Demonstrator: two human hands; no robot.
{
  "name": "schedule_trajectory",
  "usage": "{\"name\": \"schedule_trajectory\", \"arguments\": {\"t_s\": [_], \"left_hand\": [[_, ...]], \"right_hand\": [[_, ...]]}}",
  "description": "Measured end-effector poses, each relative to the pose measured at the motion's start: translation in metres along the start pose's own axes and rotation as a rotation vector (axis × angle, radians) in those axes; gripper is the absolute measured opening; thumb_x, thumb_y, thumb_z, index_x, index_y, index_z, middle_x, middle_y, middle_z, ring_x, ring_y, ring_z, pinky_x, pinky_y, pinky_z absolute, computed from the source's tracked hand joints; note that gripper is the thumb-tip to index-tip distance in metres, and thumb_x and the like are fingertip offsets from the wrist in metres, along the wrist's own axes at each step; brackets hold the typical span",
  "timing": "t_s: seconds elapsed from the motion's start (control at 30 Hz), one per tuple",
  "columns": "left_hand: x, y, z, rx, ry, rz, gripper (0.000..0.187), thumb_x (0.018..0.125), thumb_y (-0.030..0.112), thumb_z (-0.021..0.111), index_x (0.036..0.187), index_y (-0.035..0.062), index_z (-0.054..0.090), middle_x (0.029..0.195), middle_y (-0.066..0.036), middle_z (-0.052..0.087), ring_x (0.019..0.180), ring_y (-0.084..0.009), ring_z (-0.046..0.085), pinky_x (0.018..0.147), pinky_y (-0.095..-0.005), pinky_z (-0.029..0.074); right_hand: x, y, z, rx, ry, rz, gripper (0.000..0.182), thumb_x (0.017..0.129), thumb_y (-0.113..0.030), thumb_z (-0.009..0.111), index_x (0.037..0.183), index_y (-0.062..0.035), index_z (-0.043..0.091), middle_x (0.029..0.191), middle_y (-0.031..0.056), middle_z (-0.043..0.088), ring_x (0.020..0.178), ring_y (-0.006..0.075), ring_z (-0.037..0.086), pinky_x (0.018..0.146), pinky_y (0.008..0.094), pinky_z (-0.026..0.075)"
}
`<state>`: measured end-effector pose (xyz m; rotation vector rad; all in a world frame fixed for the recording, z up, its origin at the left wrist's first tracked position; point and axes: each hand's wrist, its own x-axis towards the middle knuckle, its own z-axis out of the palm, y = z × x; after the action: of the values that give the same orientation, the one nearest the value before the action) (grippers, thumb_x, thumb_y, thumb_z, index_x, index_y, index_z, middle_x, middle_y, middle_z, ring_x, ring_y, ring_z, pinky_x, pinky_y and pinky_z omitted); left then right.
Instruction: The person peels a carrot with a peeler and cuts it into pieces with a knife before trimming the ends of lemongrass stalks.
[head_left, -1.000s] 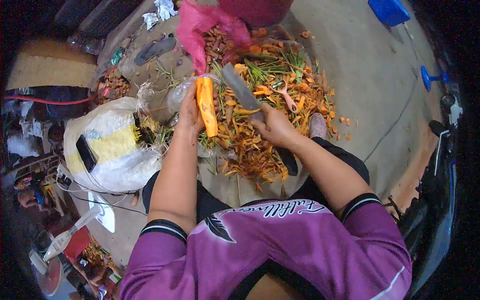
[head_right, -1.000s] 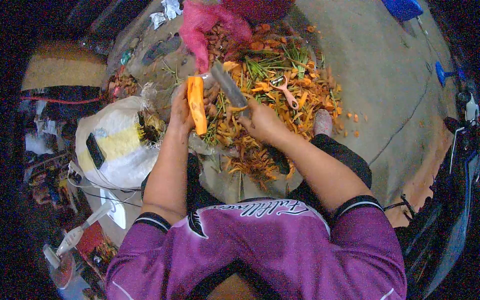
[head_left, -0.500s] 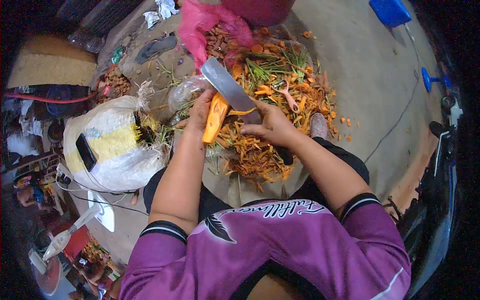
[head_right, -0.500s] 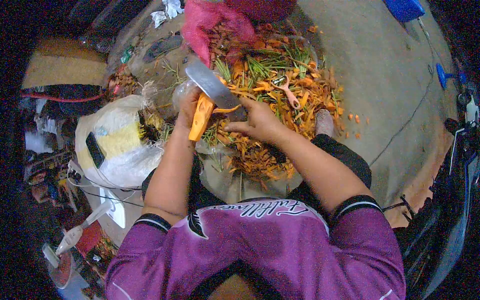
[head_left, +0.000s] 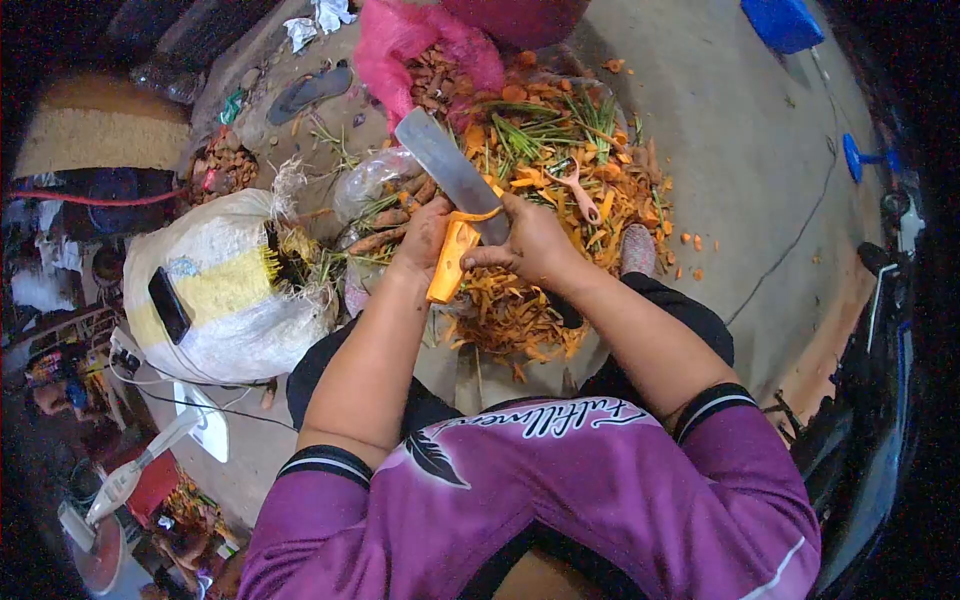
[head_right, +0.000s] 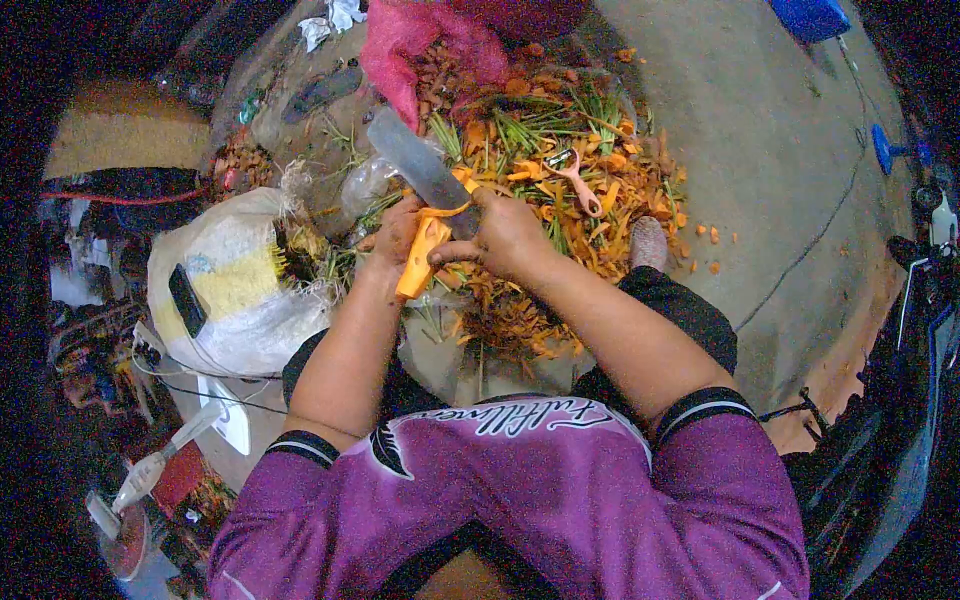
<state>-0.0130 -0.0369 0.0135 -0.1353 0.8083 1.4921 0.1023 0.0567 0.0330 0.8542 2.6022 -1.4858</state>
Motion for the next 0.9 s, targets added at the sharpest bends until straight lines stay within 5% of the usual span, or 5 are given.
{"name": "schedule_trajectory", "arguments": {"t_s": [0.17,0.47,0.57,0.77,0.9], "left_hand": [[0.002,0.002,-0.002,0.079,0.047,0.009,0.038,0.087,0.024,0.031,0.115,0.0011,0.042,0.107,-0.014,0.052,0.094,-0.0241,0.054,0.081,-0.0341,0.046],[0.018,-0.010,-0.021,0.021,0.015,0.111,0.041,0.087,0.030,0.034,0.118,0.0036,0.041,0.112,-0.012,0.050,0.098,-0.0233,0.052,0.087,-0.0343,0.042],[0.020,-0.015,-0.026,0.040,0.039,0.196,0.042,0.087,0.031,0.035,0.118,0.0045,0.040,0.112,-0.012,0.050,0.098,-0.0234,0.052,0.086,-0.0352,0.042],[0.018,-0.017,-0.030,-0.058,-0.023,0.213,0.032,0.087,0.021,0.037,0.111,0.0002,0.045,0.103,-0.011,0.053,0.093,-0.0215,0.054,0.080,-0.0338,0.046],[0.016,-0.015,-0.022,-0.076,0.027,0.182,0.035,0.087,0.024,0.036,0.110,0.0001,0.045,0.103,-0.011,0.053,0.091,-0.0222,0.055,0.078,-0.0338,0.047]], "right_hand": [[0.001,0.003,0.009,0.132,-0.052,0.012,0.068,0.054,-0.050,0.071,0.094,0.0020,0.054,0.083,0.0205,0.059,0.079,0.0327,0.058,0.071,0.0373,0.045],[0.000,-0.009,0.003,0.365,-0.207,-0.008,0.050,0.069,-0.030,0.068,0.101,0.0043,0.050,0.085,0.0129,0.060,0.076,0.0179,0.056,0.070,0.0297,0.044],[0.002,-0.001,0.011,0.395,-0.116,-0.160,0.046,0.071,-0.028,0.067,0.097,0.0051,0.051,0.074,0.0105,0.059,0.065,0.0154,0.056,0.060,0.0281,0.046],[-0.001,-0.016,-0.002,0.472,-0.335,0.123,0.040,0.072,-0.030,0.066,0.086,0.0063,0.054,0.051,0.0042,0.051,0.040,0.0095,0.048,0.036,0.0243,0.039],[-0.003,-0.008,0.002,0.463,-0.278,0.018,0.039,0.073,-0.031,0.065,0.083,0.0053,0.054,0.051,0.0043,0.051,0.038,0.0104,0.048,0.035,0.0236,0.038]]}}
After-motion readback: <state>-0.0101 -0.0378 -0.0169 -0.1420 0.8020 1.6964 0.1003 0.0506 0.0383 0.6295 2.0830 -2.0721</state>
